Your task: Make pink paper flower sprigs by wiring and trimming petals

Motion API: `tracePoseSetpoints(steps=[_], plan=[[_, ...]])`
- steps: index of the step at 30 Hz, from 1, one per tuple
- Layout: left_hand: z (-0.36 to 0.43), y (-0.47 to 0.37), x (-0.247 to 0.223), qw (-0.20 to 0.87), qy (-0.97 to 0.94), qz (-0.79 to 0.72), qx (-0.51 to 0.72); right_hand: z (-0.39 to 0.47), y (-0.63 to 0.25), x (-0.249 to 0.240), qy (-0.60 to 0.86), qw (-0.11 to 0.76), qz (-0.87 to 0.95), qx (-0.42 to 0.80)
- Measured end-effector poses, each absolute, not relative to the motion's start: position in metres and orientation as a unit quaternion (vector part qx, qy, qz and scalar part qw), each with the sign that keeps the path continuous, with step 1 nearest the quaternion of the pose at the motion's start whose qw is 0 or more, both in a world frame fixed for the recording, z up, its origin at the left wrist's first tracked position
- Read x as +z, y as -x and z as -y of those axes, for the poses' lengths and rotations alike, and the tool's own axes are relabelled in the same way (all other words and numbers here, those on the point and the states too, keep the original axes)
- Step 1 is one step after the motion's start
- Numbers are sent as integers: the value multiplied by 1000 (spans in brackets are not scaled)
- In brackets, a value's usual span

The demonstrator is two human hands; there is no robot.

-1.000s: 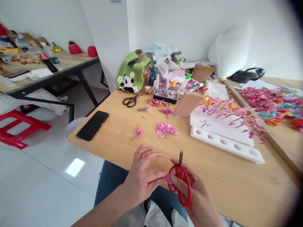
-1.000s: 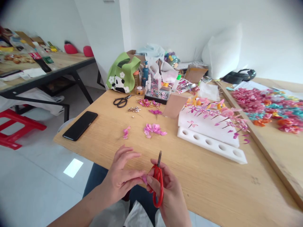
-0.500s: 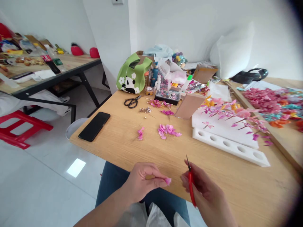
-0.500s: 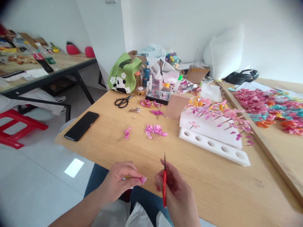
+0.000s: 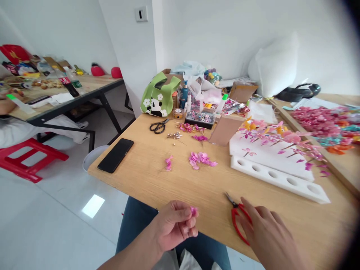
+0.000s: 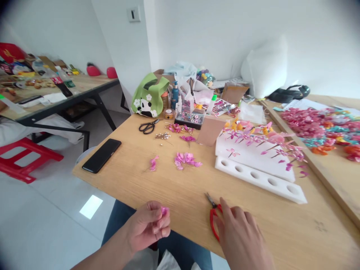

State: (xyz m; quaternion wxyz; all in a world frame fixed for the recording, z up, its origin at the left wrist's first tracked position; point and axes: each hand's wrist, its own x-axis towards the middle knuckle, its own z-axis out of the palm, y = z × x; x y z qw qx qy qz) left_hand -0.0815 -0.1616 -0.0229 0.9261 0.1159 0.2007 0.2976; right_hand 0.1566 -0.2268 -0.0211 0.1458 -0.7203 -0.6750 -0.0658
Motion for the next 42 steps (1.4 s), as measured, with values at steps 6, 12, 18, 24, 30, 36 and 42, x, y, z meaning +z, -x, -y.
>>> tracePoseSetpoints(steps=[6, 12, 18, 24, 30, 36, 42], plan=[[167, 75, -20, 914, -159, -237, 288, 216, -105, 37, 586, 302, 714, 235], [171, 75, -24, 903, -183, -261, 287, 199, -84, 59, 539, 265, 737, 311], [171, 76, -22, 903, -178, -256, 294, 199, -81, 56, 523, 253, 764, 281], [171, 75, -20, 899, -180, -252, 311, 201, -75, 44, 514, 333, 758, 223], [173, 74, -21, 893, -188, -247, 325, 205, -80, 43, 532, 330, 741, 243], [173, 75, -19, 888, -205, -269, 311, 205, -83, 40, 526, 312, 748, 258], [173, 74, -20, 885, -204, -272, 317, 206, -81, 35, 528, 324, 741, 258]])
